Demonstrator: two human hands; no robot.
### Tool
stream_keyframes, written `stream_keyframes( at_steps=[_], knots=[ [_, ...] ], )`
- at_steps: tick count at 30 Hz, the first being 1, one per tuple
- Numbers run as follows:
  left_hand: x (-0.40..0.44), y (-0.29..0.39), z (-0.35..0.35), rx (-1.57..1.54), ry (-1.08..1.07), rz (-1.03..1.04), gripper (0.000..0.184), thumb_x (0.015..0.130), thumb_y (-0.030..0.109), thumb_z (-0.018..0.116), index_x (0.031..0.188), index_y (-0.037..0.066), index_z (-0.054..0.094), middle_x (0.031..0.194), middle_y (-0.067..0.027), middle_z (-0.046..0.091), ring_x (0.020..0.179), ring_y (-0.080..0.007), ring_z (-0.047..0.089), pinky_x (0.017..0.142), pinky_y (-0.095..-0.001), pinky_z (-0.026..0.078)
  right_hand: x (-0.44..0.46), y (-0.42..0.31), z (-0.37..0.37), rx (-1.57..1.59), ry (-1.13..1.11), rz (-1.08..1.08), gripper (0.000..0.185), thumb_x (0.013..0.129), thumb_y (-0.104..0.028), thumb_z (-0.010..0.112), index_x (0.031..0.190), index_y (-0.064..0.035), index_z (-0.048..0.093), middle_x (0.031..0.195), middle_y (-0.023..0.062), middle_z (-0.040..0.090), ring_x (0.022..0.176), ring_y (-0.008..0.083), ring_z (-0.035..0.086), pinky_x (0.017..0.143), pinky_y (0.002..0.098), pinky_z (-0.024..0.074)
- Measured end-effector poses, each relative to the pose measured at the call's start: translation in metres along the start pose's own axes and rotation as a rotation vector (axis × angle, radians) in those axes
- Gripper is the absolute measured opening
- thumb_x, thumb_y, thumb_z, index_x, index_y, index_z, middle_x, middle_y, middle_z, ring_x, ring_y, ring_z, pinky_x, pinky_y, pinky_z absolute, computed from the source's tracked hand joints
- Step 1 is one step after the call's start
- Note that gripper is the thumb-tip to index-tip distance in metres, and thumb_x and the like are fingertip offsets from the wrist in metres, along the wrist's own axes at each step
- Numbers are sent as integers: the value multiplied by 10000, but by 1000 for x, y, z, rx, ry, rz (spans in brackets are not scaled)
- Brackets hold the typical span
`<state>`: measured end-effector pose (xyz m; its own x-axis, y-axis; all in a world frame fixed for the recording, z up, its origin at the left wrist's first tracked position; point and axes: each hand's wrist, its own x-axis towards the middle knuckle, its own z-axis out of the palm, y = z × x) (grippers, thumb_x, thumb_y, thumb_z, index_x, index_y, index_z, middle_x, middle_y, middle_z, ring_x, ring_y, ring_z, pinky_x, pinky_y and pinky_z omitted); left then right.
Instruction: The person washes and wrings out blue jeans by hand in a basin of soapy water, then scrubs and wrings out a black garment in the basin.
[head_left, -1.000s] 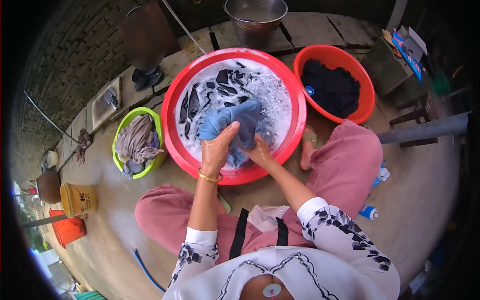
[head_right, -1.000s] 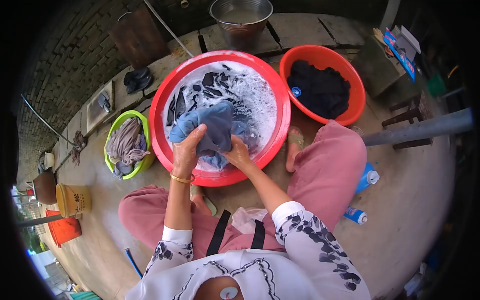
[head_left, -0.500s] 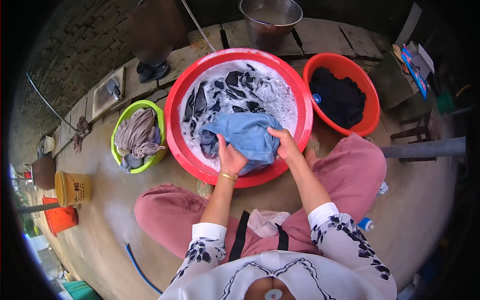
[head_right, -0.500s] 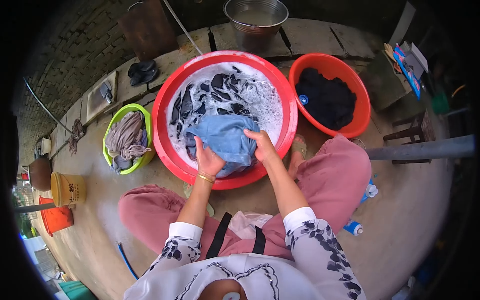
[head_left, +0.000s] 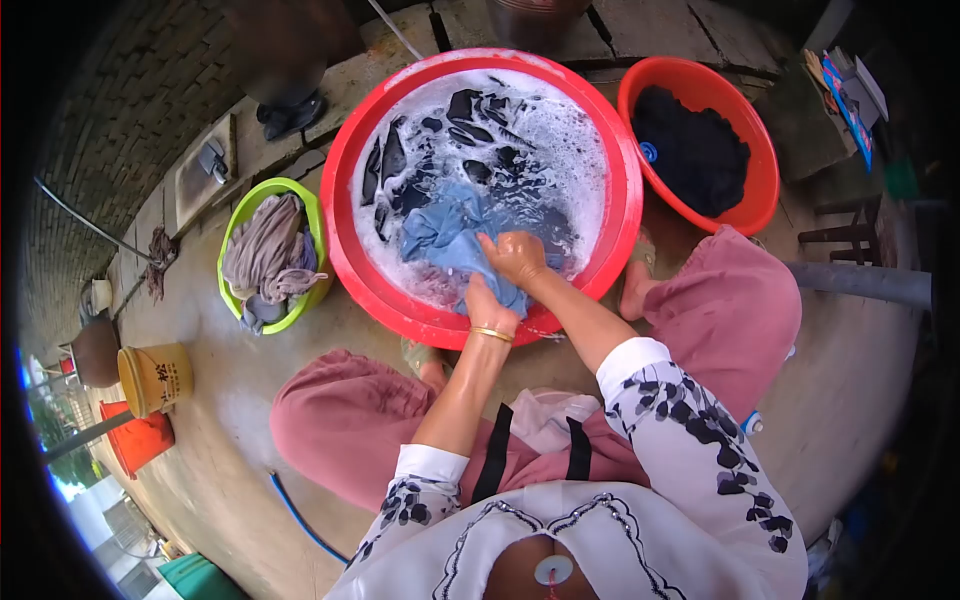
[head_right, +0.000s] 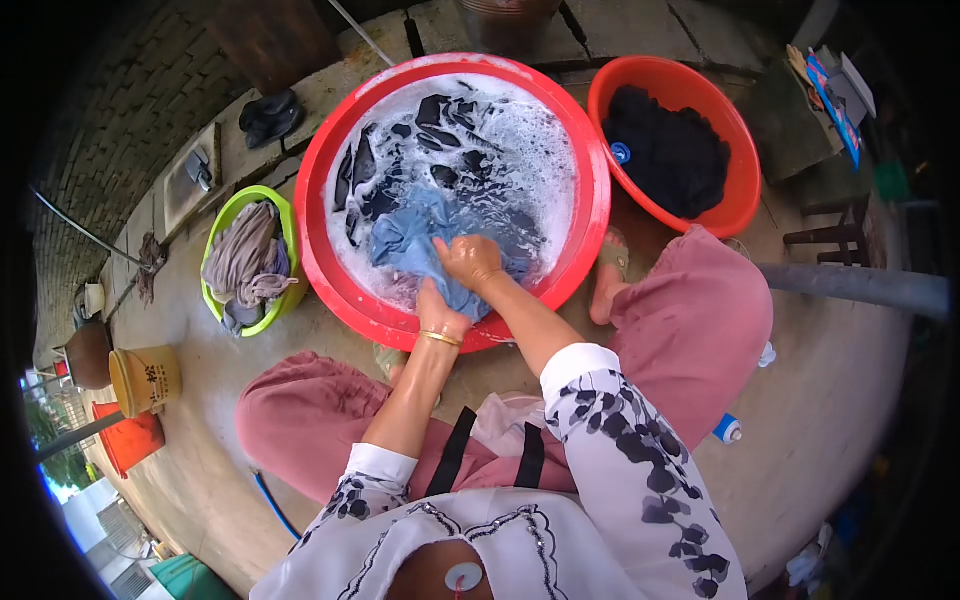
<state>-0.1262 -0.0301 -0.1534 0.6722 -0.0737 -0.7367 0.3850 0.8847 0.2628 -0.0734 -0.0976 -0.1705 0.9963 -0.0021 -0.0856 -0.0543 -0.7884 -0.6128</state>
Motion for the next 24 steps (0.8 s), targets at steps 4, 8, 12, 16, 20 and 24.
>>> stream_keyframes(
  at_steps=[4,8,12,16,20,24],
  knots=[
    [9,7,8,71,-93,-60,400,924,402,416,1210,142,522,1167,-70,562,1071,-248,533,941,-390,415,-6,5,-1,-22,109,-10,589,827,-492,528,532,13,597,577,252,562,576,393,596,538,461,478],
    [96,12,-85,205,-426,348,446,900,447,458,1153,89,538,1104,-83,580,965,-235,566,884,-387,450,-52,-44,-13,198,124,-122,582,819,-482,548,522,17,584,569,275,535,567,419,578,514,475,451],
    [38,21,-37,193,-100,131,434,936,360,387,1204,42,511,1078,-100,598,1026,-225,554,909,-388,443,-35,-35,-6,203,134,-42,573,818,-470,552,542,31,588,577,288,525,569,441,566,526,484,447],
    [-24,21,22,63,-209,-22,470,946,369,376,1241,17,476,1191,-159,556,1058,-293,561,939,-436,439,10,28,-28,50,104,229,437,830,-378,581,698,34,640,751,262,625,711,395,618,668,451,483],
    [-20,30,-8,77,-285,-276,484,921,333,463,1263,-10,440,1248,-188,508,1114,-313,526,981,-447,408,25,58,-59,1557,-131,542,250,807,-136,650,997,15,590,940,70,640,832,198,616,846,361,460],
    [-6,41,-26,109,-296,-226,523,897,346,519,1261,-20,433,1246,-170,513,1126,-313,516,996,-456,389,-14,16,-65,1552,-244,488,252,794,-90,641,1012,11,569,982,100,627,859,195,605,805,348,479]
  ],
)
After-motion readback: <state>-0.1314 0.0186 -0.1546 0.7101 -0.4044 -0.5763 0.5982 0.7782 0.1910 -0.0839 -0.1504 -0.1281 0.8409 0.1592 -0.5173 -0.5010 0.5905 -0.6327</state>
